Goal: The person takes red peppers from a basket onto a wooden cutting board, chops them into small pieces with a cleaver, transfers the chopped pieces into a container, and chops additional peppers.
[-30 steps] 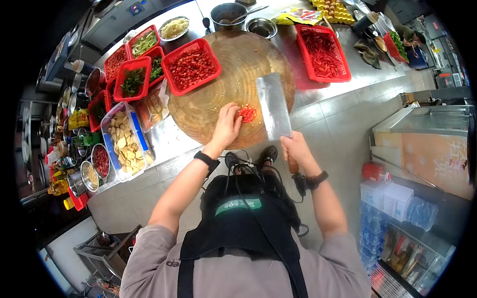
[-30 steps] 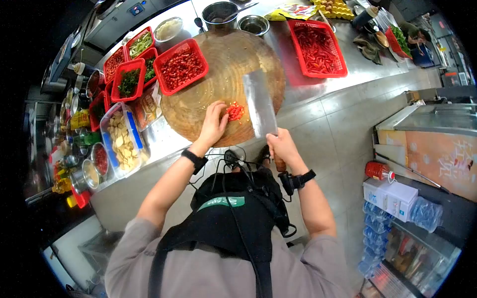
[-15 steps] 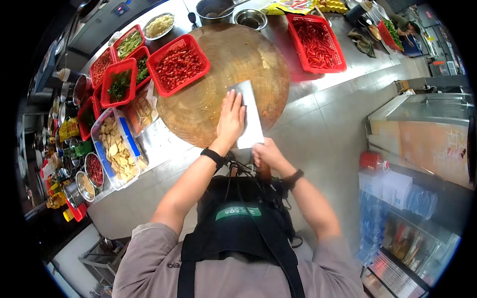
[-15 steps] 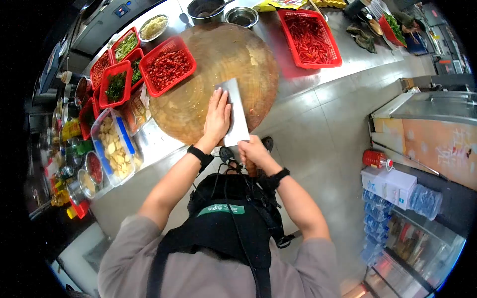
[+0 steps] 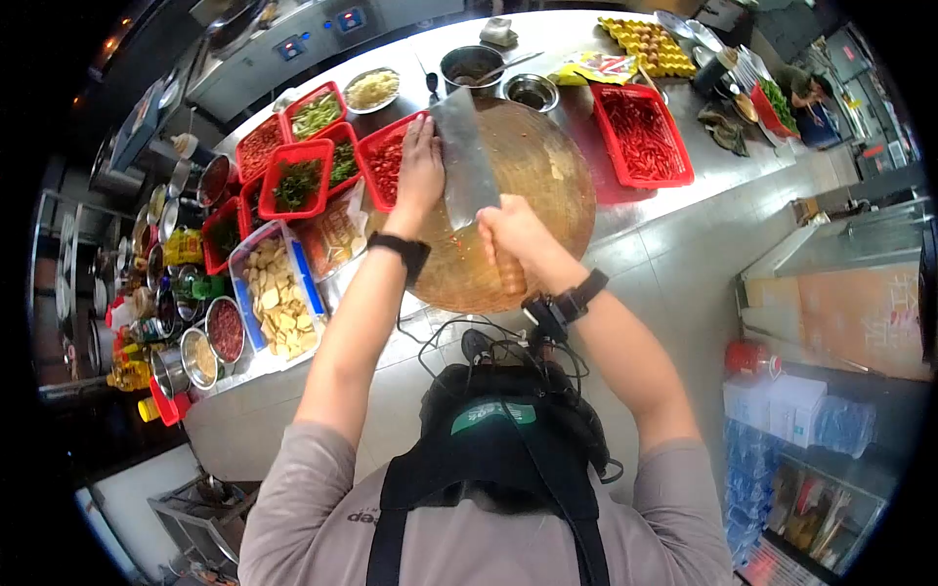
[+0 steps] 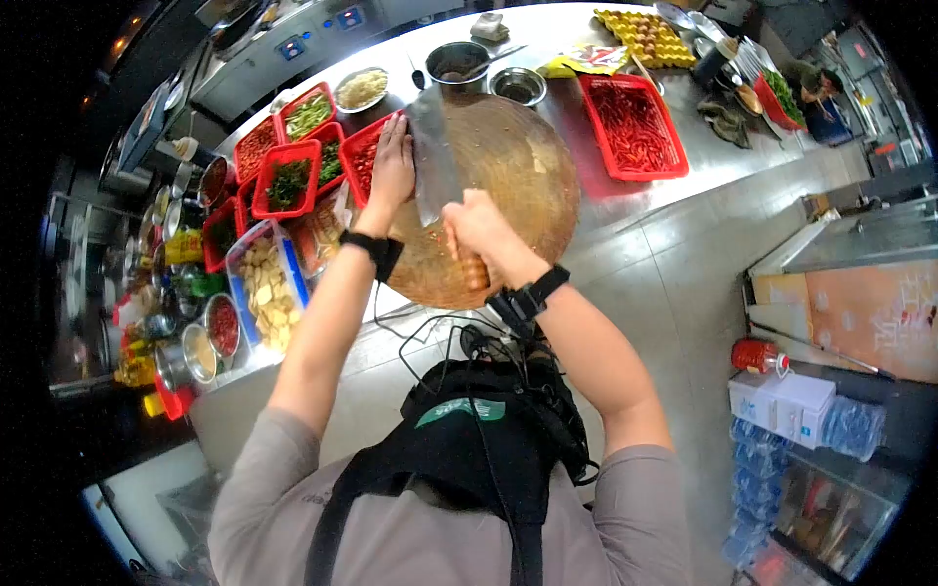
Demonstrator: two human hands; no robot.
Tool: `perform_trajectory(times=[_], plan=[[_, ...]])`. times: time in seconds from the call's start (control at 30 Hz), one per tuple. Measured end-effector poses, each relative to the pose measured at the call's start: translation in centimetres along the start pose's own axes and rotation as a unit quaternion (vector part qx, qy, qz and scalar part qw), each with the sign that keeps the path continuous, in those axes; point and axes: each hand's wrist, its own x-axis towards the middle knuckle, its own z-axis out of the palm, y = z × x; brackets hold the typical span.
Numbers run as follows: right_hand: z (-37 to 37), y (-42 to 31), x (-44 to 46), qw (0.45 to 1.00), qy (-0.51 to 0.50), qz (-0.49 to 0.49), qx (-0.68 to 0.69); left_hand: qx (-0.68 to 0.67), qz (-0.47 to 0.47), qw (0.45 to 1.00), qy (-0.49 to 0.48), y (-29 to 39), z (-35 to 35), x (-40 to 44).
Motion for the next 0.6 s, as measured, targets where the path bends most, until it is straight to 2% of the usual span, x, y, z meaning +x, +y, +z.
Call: perform_trajectory(times=[0.03,0.1,0.23,0.3,0.37,0.4,0.43,0.5,0.53,0.6], plan=[[0.3,0.0,0.6,0.999,0.039,0.005,0.0,0.152,0.037,0.987,-0.034,-4.7,0.6,0.3],[-2.0,0.1,0.6,0.999,0.032,0.014,0.024,0.126,-0.062,0.99,-0.021,-9.4,0.4,0.1],[-7.4,0.8,-2.3,0.995,0.093,0.032,-0.02,0.078,-0.092,0.993,-0.018,-7.4,-2.7,-2.0],[-9.9,1.5,-3.6,0.994,0.1,0.028,-0.03,0.044,-0.033,0.998,-0.012,-4.8,-2.9,-3.1],[-12.3,2.9,-3.9,0.973,0.148,0.012,-0.175,0.02,0.023,0.998,-0.061,-1.9,-2.6,-5.2],[-13.2,3.4,-3.7,0.951,0.175,0.019,-0.255,0.007,0.031,0.991,-0.127,-1.3,-2.4,-6.4],[-13.5,4.1,-3.6,0.95,0.176,0.021,-0.256,-0.005,0.038,0.981,-0.193,-1.0,-2.0,-7.7],[-13.9,5.8,-3.1,0.852,0.254,-0.121,-0.443,0.039,0.037,0.967,-0.248,-0.4,-1.0,-10.2],[-14.0,6.4,-2.6,0.852,0.253,-0.119,-0.443,0.041,0.02,0.967,-0.252,0.2,-1.0,-11.3],[-14.1,7.9,-1.6,0.738,0.275,-0.172,-0.591,0.054,-0.005,0.96,-0.274,0.2,-0.3,-12.4]])
